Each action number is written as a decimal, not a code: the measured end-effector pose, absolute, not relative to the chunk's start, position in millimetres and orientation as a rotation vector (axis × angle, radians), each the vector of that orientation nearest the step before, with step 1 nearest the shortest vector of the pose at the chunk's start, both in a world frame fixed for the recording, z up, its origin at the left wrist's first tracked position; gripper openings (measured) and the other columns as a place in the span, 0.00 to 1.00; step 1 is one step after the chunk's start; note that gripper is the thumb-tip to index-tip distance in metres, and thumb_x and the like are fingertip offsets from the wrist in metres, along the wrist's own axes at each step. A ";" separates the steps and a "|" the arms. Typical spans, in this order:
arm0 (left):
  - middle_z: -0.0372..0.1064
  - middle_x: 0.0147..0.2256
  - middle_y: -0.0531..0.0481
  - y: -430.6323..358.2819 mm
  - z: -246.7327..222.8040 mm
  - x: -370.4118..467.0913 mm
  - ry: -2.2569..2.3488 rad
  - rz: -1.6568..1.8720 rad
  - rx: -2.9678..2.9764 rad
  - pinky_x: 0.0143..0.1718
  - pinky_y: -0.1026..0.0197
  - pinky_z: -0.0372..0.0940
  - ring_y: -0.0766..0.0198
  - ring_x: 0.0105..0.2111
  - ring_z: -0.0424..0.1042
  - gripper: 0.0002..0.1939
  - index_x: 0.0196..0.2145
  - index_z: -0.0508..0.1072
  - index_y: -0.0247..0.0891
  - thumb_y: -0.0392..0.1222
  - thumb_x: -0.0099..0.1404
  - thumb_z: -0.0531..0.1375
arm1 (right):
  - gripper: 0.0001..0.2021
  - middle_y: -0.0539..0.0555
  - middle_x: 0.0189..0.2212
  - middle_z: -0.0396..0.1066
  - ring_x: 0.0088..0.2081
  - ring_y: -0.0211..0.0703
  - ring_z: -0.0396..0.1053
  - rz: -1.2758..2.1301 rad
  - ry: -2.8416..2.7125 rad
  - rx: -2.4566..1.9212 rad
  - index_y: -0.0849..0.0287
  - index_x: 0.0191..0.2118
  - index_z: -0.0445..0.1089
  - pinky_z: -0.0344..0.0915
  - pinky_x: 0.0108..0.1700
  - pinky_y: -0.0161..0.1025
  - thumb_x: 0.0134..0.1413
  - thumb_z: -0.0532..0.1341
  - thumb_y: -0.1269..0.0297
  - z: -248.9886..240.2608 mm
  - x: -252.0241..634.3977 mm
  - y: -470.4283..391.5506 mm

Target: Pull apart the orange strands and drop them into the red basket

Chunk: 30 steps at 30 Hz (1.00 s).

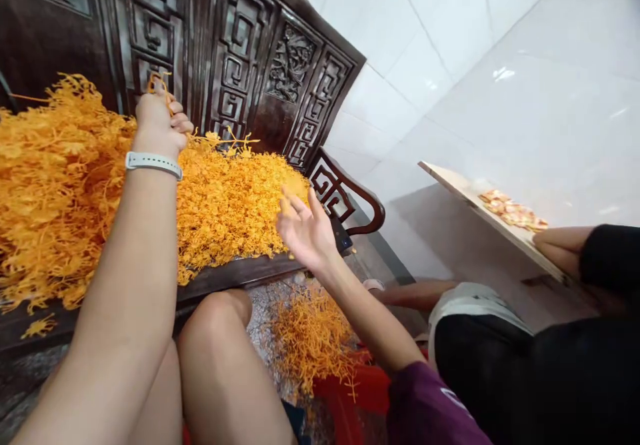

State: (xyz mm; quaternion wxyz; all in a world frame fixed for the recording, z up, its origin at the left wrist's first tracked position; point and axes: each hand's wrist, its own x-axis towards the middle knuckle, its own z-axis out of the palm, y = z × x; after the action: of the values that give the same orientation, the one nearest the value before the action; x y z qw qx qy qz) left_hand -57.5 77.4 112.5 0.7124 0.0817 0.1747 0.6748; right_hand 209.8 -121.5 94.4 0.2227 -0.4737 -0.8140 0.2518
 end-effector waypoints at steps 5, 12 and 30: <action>0.45 0.12 0.60 62.9 124.4 -28.0 0.321 1.401 0.210 0.11 0.72 0.30 0.73 0.07 0.41 0.22 0.25 0.55 0.40 0.35 0.78 0.41 | 0.14 0.44 0.22 0.60 0.21 0.31 0.52 1.592 -0.809 -0.987 0.57 0.30 0.65 0.57 0.23 0.30 0.61 0.67 0.57 65.7 191.4 -123.8; 0.51 0.14 0.60 39.1 144.6 30.5 0.095 1.285 0.181 0.10 0.73 0.44 0.78 0.11 0.45 0.20 0.28 0.55 0.40 0.33 0.80 0.41 | 0.19 0.44 0.29 0.65 0.25 0.30 0.57 1.526 -0.716 -0.997 0.56 0.40 0.68 0.55 0.27 0.30 0.46 0.76 0.66 47.9 204.1 -142.5; 0.50 0.18 0.59 -49.1 198.6 120.7 -0.017 1.283 0.196 0.19 0.69 0.55 0.73 0.14 0.52 0.19 0.27 0.60 0.40 0.38 0.80 0.49 | 0.21 0.58 0.51 0.73 0.53 0.53 0.73 0.722 -1.316 -0.849 0.50 0.51 0.72 0.74 0.52 0.51 0.56 0.61 0.46 134.5 280.1 -115.9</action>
State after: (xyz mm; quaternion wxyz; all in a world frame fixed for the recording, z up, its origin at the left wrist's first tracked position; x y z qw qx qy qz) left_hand 120.7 -49.1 198.6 0.7966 0.0914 -0.0079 0.5975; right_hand 280.1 -115.9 134.5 0.6508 -0.3736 -0.5794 0.3180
